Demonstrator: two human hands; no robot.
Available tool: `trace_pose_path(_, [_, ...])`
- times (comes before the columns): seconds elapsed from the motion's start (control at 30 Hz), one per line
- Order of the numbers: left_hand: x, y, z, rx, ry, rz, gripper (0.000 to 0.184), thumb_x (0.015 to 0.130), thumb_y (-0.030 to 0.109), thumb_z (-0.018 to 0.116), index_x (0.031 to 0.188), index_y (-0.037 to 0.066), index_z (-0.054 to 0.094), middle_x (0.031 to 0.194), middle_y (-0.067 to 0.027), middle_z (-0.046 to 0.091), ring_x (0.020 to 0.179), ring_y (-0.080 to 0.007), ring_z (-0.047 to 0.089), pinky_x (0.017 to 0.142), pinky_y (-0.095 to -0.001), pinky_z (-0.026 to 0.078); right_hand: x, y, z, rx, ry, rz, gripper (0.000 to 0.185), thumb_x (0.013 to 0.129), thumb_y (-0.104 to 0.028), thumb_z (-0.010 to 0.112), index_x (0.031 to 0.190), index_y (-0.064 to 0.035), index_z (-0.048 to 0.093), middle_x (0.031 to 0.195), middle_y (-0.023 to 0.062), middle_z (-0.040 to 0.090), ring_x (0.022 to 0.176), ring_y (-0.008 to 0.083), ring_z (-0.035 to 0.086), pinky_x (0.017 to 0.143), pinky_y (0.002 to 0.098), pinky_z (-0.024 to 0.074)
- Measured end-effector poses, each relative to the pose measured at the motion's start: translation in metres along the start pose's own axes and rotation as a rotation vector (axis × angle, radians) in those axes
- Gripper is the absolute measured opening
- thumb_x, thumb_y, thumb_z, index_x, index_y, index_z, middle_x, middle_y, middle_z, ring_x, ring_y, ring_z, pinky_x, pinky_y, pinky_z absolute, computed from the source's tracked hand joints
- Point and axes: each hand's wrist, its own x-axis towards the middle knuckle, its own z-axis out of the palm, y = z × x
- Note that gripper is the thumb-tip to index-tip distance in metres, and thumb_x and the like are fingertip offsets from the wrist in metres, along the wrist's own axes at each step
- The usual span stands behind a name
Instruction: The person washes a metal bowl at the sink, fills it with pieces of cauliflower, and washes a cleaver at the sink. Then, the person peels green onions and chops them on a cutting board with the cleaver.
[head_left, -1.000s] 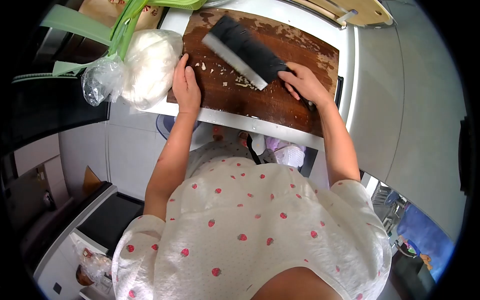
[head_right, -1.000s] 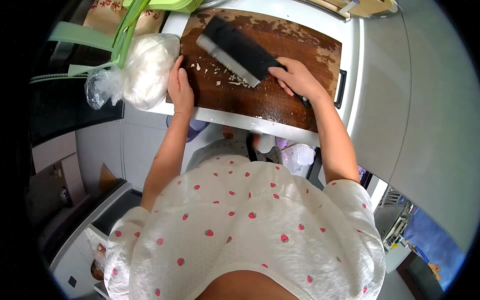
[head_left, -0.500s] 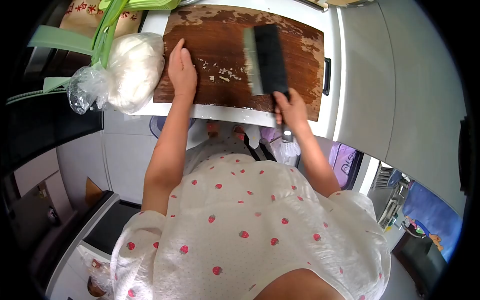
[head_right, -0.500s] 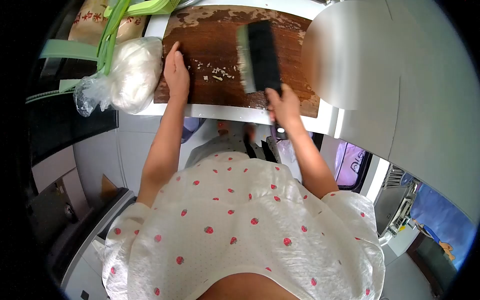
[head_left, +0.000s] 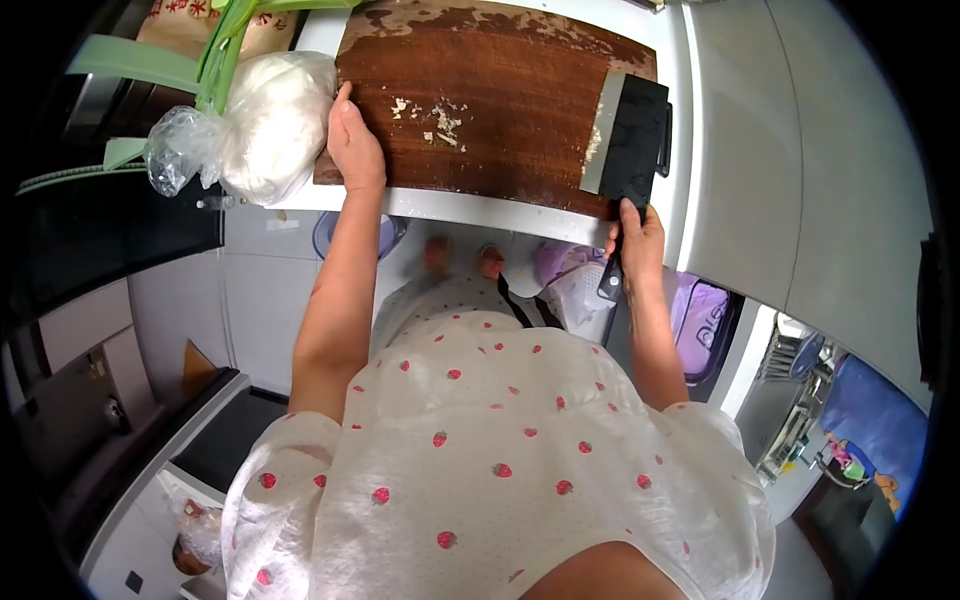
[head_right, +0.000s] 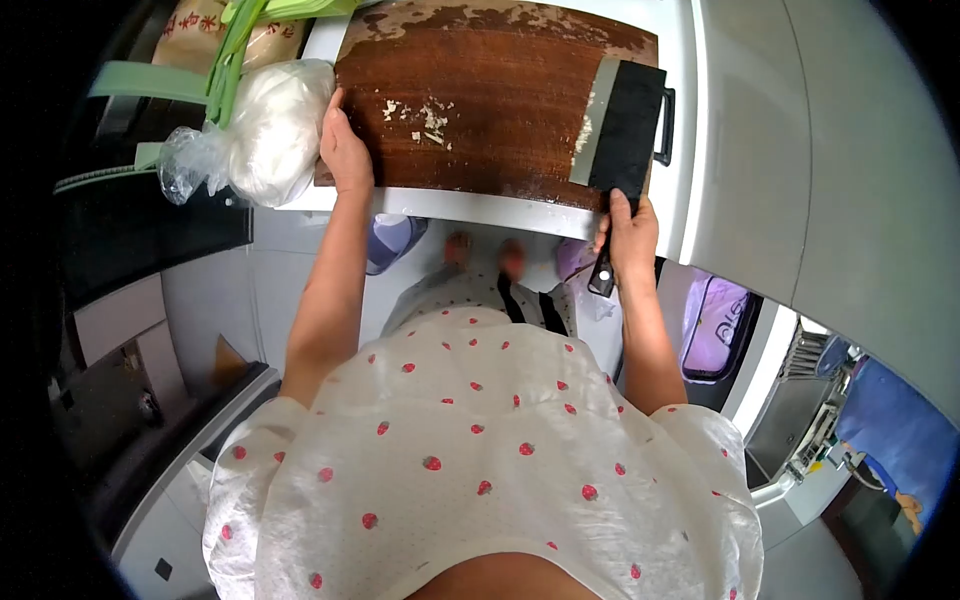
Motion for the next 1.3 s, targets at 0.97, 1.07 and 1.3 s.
trace_pose_path(0.97, [-0.007, 0.013, 0.017, -0.412, -0.502, -0.059, 0.048, 0.101, 0.028, 0.026, 0.125, -0.007, 0.047, 0.127, -0.0167, 0.052, 0.119, -0.0233, 0.046, 0.104, -0.0322, 0.031, -0.073, 0.033, 0.207, 0.092, -0.154, 0.018, 0.024, 0.09, -0.022, 0.055, 0.089, 0.001, 0.048, 0.055, 0.0063, 0.051, 0.041, 0.014, 0.049, 0.037, 0.0289, 0.0388])
trace_pose_path(1.07, [-0.043, 0.038, 0.016, -0.364, -0.54, 0.09, 0.045, 0.1, 0.032, 0.032, 0.121, 0.0, 0.055, 0.117, -0.0079, 0.058, 0.095, -0.0139, 0.053, 0.086, -0.0252, 0.04, -0.099, 0.047, 0.179, 0.214, -0.095, 0.009, 0.024, 0.091, -0.022, 0.055, 0.087, -0.0006, 0.047, 0.054, 0.0044, 0.049, 0.041, 0.0127, 0.048, 0.038, 0.0279, 0.0382])
trace_pose_path(1.3, [-0.167, 0.105, 0.033, -0.366, -0.849, 0.124, 0.045, 0.1, 0.033, 0.03, 0.123, 0.002, 0.053, 0.128, -0.0153, 0.051, 0.127, -0.0303, 0.041, 0.106, -0.0358, 0.028, -0.183, 0.084, 0.079, 0.261, 0.131, 0.009, 0.019, 0.093, -0.02, 0.052, 0.085, -0.004, 0.046, 0.057, 0.0015, 0.049, 0.042, 0.0088, 0.045, 0.041, 0.0241, 0.037])
